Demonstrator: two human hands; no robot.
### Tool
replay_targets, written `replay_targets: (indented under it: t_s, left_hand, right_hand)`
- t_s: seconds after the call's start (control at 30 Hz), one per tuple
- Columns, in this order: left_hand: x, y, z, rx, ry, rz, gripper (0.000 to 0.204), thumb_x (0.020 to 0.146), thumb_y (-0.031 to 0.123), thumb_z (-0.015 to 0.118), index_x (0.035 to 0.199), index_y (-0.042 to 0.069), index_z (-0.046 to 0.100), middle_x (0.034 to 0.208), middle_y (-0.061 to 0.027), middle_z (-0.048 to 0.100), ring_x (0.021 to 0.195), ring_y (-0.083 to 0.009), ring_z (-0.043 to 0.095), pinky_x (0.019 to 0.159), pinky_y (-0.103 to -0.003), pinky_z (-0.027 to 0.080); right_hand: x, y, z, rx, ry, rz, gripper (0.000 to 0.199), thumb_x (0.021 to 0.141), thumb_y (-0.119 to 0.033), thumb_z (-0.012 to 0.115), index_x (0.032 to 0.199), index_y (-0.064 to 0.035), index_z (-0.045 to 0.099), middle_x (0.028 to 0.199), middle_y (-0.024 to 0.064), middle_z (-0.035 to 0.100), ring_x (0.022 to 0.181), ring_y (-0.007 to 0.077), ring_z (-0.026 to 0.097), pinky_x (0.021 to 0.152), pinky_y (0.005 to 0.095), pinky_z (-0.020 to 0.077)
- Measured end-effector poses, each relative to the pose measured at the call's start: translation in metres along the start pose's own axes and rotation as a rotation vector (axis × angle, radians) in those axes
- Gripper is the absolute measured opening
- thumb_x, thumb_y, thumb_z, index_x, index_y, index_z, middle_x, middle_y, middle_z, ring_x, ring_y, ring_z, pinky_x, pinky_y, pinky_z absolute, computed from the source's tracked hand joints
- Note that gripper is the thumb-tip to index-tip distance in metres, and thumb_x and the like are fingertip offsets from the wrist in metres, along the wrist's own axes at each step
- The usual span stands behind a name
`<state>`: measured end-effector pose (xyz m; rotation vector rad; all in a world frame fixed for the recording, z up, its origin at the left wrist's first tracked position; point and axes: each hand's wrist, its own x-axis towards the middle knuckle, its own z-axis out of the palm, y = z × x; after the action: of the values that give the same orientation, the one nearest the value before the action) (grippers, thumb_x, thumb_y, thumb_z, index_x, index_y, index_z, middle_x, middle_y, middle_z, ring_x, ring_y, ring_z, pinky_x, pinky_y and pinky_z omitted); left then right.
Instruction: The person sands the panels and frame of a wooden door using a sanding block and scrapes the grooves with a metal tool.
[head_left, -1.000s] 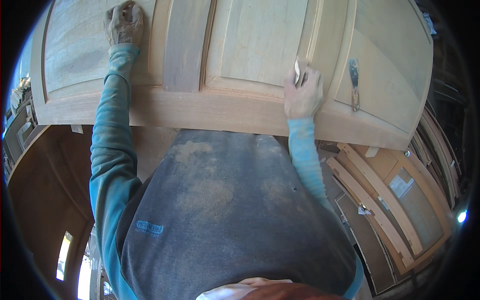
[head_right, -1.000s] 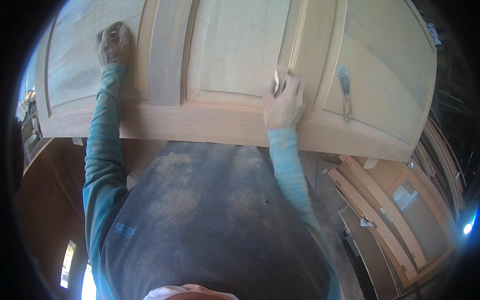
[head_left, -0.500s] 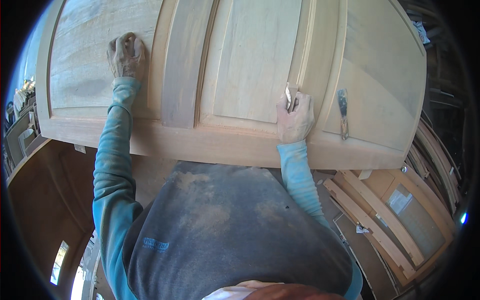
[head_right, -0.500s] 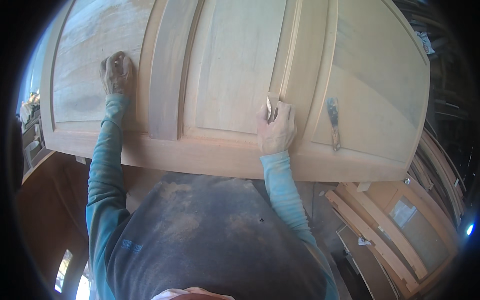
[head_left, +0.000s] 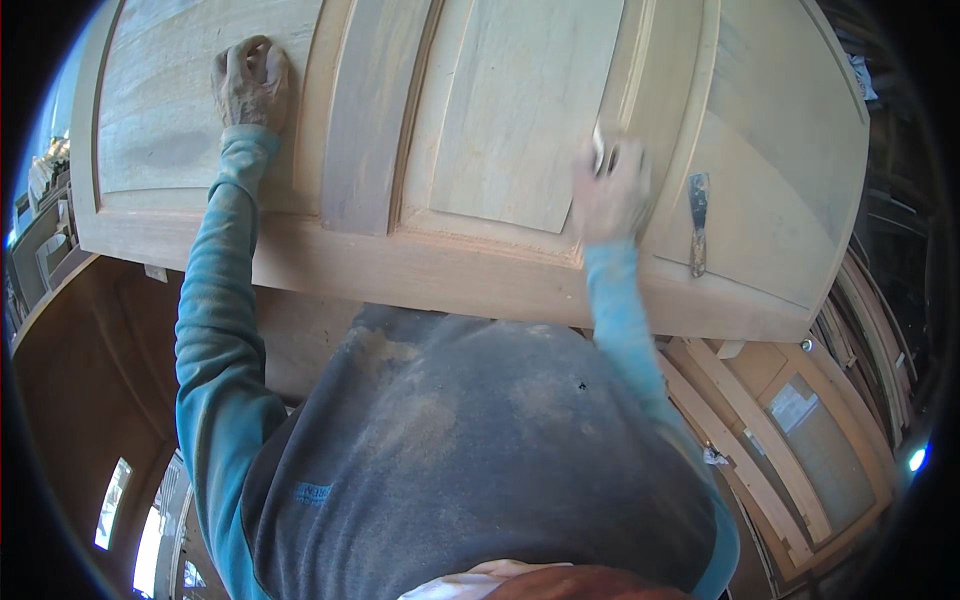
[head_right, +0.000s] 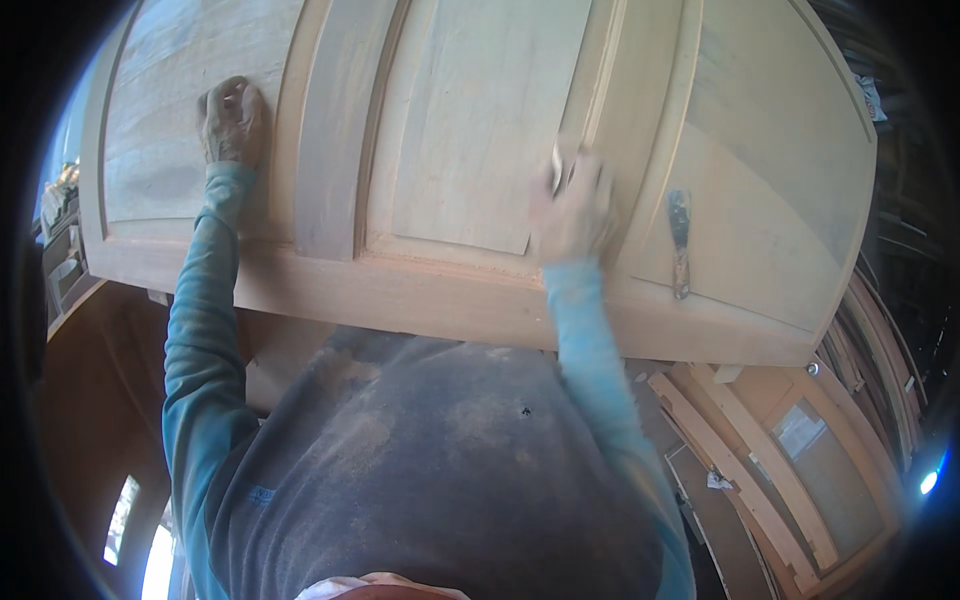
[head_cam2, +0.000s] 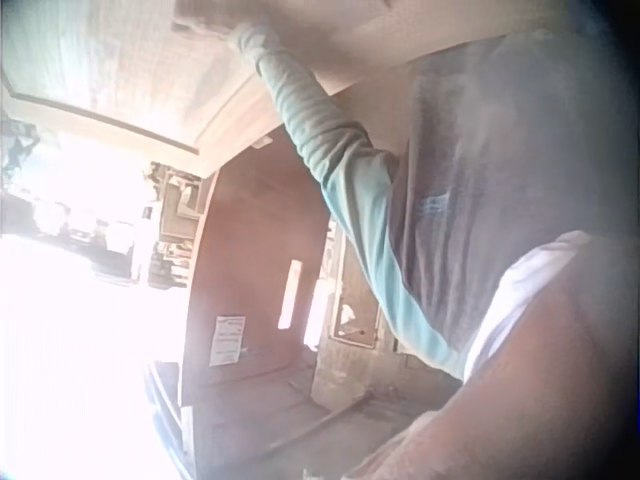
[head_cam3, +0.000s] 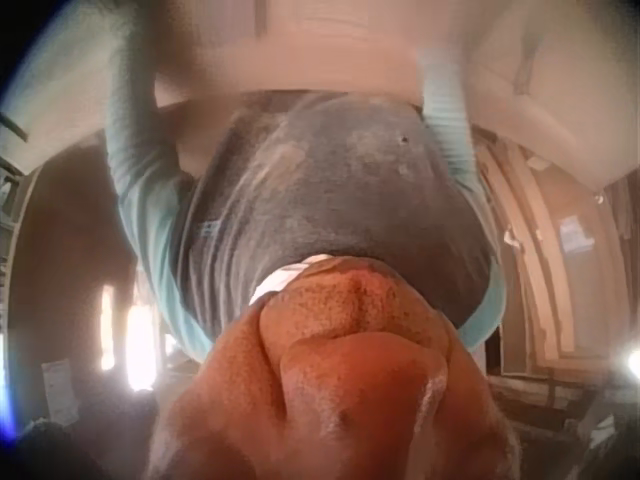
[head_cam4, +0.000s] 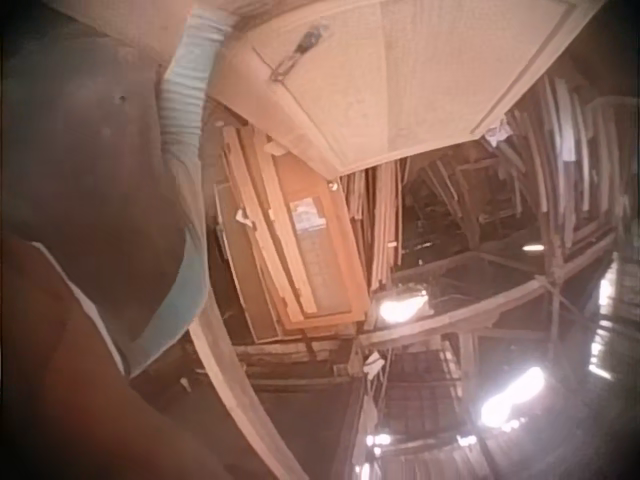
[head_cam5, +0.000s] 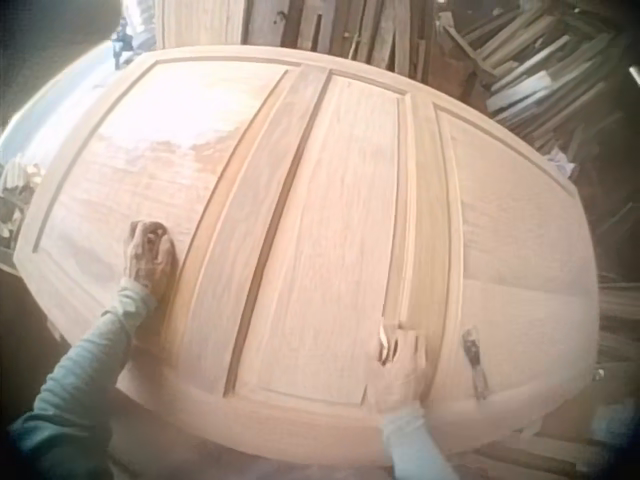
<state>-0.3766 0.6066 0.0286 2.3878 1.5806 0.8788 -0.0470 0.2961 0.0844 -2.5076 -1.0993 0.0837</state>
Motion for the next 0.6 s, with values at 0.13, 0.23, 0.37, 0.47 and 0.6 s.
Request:
replay_targets:
  t_s: [0.13,0.23,0.37,0.47,0.6]
  left_hand:
    - [0.001,0.009,-0.002,0.05,-0.007,-0.021,0.029,0.092,0.032,0.072,0.114,0.014,0.072,0.112,-0.0094,0.065,0.106,-0.0276,0.063,0.096,-0.042,0.051]
    - [0.008,0.017,0.002,-0.009,-0.034,-0.015,0.029,0.092,0.032,0.072,0.115,0.014,0.072,0.114,-0.0098,0.064,0.106,-0.0272,0.063,0.096,-0.042,0.051]
    - [0.013,0.02,0.007,-0.075,-0.037,0.072,0.026,0.095,0.026,0.072,0.117,0.012,0.072,0.112,-0.0137,0.065,0.1,-0.0286,0.066,0.091,-0.04,0.054]
    - [0.0,0.008,0.0,-0.096,-0.013,0.015,0.027,0.093,0.027,0.074,0.116,0.013,0.072,0.111,-0.0117,0.066,0.101,-0.0275,0.066,0.092,-0.04,0.054]
    - [-0.004,0.007,0.004,-0.075,-0.024,-0.008,0.029,0.09,0.03,0.075,0.116,0.015,0.073,0.109,-0.0074,0.066,0.102,-0.0259,0.065,0.093,-0.04,0.053]
  right_hand:
    - [-0.034,0.005,-0.011,0.018,0.037,0.011,0.029,0.086,-0.026,0.076,0.104,-0.0062,0.062,0.103,0.0187,0.063,0.092,0.041,0.068,0.073,0.0525,0.0569]
    - [0.089,0.007,0.015,-0.044,0.112,0.021,0.033,0.091,-0.035,0.068,0.101,-0.0042,0.063,0.108,0.0208,0.064,0.094,0.0416,0.067,0.08,0.0547,0.0548]
    - [0.172,0.009,0.021,-0.029,0.168,0.015,0.034,0.092,-0.033,0.067,0.108,-0.0032,0.068,0.108,0.0239,0.066,0.095,0.0435,0.068,0.082,0.052,0.0559]
    - [0.106,0.007,0.021,0.045,0.11,-0.119,0.029,0.092,-0.026,0.07,0.114,-0.007,0.072,0.104,0.0215,0.066,0.091,0.0398,0.069,0.079,0.0482,0.0576]
    - [-0.005,0.007,0.008,0.04,0.179,-0.105,0.024,0.094,-0.02,0.07,0.115,-0.0084,0.073,0.1,0.0202,0.066,0.092,0.0367,0.069,0.078,0.0466,0.0575]
